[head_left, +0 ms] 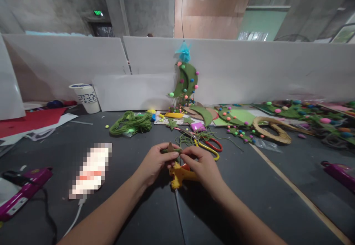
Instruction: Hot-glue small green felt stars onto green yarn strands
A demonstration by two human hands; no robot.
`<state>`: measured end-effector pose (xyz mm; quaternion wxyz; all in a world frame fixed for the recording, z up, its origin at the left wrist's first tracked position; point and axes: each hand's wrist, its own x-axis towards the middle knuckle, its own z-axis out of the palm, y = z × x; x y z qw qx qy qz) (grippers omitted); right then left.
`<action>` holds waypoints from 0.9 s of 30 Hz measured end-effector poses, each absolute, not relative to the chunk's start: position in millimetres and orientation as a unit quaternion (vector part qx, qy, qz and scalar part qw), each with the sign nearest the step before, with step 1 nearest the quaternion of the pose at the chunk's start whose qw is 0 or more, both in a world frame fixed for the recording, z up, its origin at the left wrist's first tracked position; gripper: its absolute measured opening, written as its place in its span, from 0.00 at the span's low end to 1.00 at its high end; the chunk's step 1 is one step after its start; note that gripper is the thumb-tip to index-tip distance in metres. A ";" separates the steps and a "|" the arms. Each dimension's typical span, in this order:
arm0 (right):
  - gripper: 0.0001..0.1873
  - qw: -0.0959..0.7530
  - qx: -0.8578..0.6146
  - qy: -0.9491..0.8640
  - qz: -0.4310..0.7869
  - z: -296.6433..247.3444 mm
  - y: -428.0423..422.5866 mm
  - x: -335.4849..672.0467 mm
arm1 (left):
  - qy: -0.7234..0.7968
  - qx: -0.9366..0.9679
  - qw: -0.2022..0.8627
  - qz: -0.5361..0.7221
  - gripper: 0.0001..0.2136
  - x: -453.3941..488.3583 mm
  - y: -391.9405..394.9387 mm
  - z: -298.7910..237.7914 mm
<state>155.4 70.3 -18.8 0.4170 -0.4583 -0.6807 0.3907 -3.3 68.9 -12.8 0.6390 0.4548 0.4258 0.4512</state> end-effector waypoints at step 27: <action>0.06 0.391 -0.422 -0.622 0.530 -10.7 78.7 167.7 | 0.423 0.592 0.585 0.358 0.07 -8.3 64.4 -2.8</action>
